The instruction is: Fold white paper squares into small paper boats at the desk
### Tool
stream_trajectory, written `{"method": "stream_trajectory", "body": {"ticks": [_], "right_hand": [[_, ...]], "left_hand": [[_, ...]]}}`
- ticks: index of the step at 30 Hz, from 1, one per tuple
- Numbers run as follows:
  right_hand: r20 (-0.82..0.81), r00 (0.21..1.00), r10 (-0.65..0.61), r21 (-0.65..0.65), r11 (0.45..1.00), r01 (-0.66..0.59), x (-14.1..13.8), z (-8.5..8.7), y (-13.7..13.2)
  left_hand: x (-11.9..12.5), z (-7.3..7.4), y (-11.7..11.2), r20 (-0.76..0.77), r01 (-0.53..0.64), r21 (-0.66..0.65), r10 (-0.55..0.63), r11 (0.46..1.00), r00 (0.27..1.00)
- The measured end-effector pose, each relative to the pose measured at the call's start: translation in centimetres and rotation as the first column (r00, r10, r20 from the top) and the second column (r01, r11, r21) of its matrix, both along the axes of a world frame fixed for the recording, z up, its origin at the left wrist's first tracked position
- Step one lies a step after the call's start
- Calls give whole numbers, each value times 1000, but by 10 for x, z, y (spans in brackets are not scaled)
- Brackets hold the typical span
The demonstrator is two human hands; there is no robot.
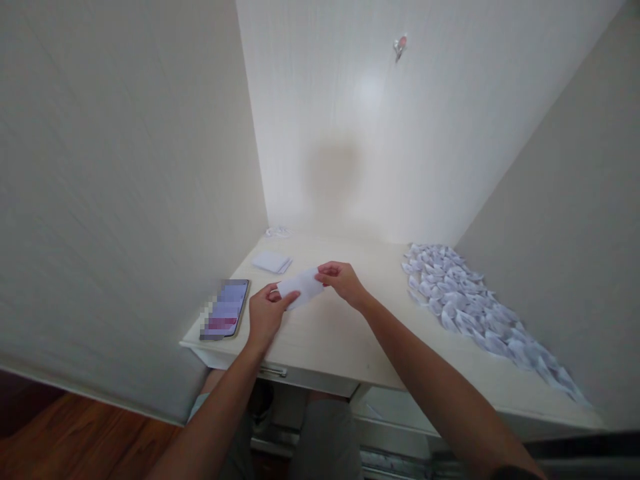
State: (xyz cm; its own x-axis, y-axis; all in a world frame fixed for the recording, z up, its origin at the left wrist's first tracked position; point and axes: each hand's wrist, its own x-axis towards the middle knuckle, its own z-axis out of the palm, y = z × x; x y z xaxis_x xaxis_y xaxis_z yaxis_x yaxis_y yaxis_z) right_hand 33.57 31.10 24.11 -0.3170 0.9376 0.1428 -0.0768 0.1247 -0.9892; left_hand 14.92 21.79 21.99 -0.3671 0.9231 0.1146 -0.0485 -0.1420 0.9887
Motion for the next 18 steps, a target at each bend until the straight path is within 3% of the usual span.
{"method": "stream_trajectory", "body": {"ticks": [6, 10, 15, 18], "right_hand": [[-38, 999, 1, -85, 996, -5, -3, -27, 11], [-8, 997, -78, -108, 991, 77, 2, -34, 12], [-38, 925, -379, -106, 922, 373, 19, -31, 21], [-38, 890, -455, -94, 888, 450, 19, -27, 30]], "left_hand": [[-4, -11, 7, -140, -74, -18, 71, 997, 988], [-4, -19, 8, -188, -133, -53, 121, 990, 975], [-4, -20, 1, -91, -177, -71, 171, 982, 981], [-9, -14, -20, 120, -137, -116, 151, 984, 981]]}}
